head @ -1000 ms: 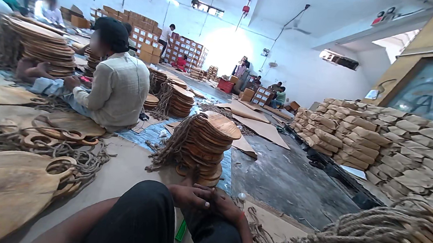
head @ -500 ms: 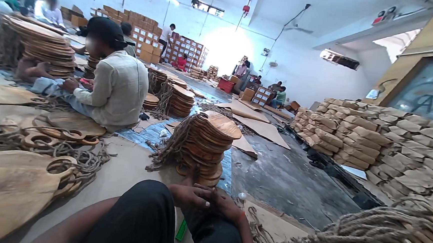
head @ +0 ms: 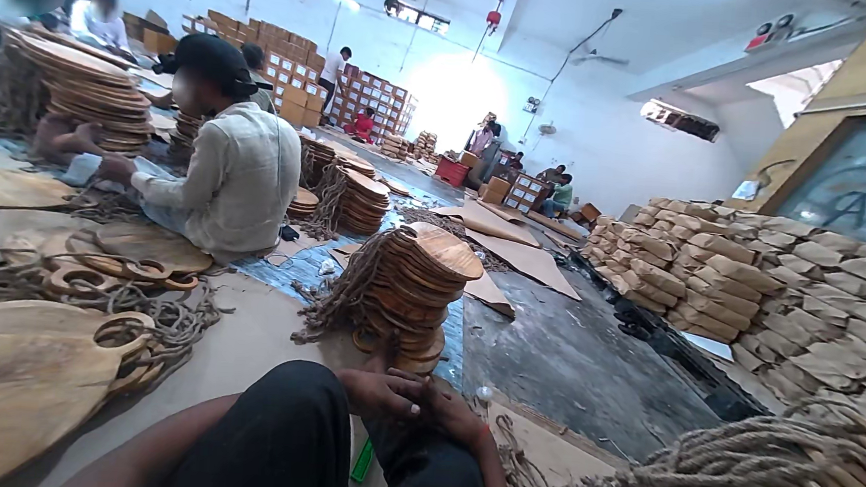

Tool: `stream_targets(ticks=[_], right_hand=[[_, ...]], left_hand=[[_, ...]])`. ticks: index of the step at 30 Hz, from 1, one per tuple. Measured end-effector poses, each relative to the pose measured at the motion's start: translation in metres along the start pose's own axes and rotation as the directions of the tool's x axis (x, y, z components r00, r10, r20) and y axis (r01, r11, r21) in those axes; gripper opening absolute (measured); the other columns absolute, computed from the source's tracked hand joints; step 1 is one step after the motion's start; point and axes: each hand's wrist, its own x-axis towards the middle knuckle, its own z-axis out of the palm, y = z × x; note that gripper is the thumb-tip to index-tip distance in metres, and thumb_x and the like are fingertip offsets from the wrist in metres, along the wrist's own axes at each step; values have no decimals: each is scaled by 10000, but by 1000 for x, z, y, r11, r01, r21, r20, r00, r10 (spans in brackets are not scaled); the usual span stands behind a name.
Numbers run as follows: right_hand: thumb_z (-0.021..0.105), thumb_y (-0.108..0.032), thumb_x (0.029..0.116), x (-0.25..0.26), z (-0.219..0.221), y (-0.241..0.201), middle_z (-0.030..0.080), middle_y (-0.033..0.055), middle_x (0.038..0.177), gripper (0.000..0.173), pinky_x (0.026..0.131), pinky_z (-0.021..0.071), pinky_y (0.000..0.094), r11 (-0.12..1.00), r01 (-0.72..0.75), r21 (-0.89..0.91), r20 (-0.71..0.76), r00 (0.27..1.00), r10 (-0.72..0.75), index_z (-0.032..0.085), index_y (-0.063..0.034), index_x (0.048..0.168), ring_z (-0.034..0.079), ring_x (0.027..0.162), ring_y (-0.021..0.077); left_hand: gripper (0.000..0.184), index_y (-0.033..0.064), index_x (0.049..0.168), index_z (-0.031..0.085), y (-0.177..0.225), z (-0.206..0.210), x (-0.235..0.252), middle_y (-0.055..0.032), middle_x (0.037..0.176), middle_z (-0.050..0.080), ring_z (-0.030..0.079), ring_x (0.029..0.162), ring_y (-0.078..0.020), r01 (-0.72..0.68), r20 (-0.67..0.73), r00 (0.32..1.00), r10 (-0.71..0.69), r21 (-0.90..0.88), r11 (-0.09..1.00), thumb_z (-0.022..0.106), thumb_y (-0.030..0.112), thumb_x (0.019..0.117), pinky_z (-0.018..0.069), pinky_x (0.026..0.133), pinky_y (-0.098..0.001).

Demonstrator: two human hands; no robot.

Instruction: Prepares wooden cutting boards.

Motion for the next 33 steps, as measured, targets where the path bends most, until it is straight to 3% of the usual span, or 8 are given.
stream_targets(ticks=[7, 13, 17, 25, 33], right_hand=[[304, -575, 1052, 1, 0, 0, 682, 30, 1278, 669, 1018, 531, 336, 1000, 20, 15, 43, 999, -21, 527, -76, 1438, 654, 1153, 125], [270, -490, 1077, -1, 2, -1, 700, -6, 1212, 594, 994, 535, 292, 1000, 15, 11, 2, 1000, -15, 558, -72, 1386, 658, 1101, 68], [301, -510, 1068, -3, 4, -6, 711, -28, 1174, 589, 978, 537, 268, 1000, 19, 4, 1, 1000, -19, 577, -80, 1361, 663, 1073, 45], [282, -521, 1066, -2, 3, -3, 713, -13, 1178, 611, 976, 543, 286, 1000, 21, 11, 8, 1000, -21, 575, -76, 1364, 668, 1081, 67], [322, -613, 1035, 1, 0, 1, 680, 18, 1282, 692, 1014, 534, 334, 998, 51, 41, 80, 995, -54, 529, -93, 1442, 652, 1156, 123]], left_hand=[[463, 99, 1495, 437, -1, 0, 0, -65, 1318, 594, 597, 1155, -149, 4, 1, 1000, -4, -32, 999, 461, 230, 1052, 493, 1026, -403], [488, 79, 1500, 431, -2, -1, 1, -94, 1362, 570, 581, 1193, -167, 11, -20, 1000, -11, 9, 1000, 454, 236, 1038, 481, 1039, -427], [480, 88, 1495, 437, -3, -1, 1, -87, 1348, 580, 590, 1184, -169, 8, -10, 1000, -8, -5, 1000, 462, 242, 1041, 486, 1039, -427], [491, 93, 1498, 432, -3, -1, 1, -87, 1348, 580, 591, 1182, -174, 9, -8, 1000, -9, -23, 1000, 472, 240, 1031, 488, 1031, -432], [461, 105, 1490, 447, -6, -2, 2, -72, 1320, 592, 593, 1165, -158, -10, 11, 1000, 11, -38, 999, 463, 234, 1048, 483, 1038, -416]])
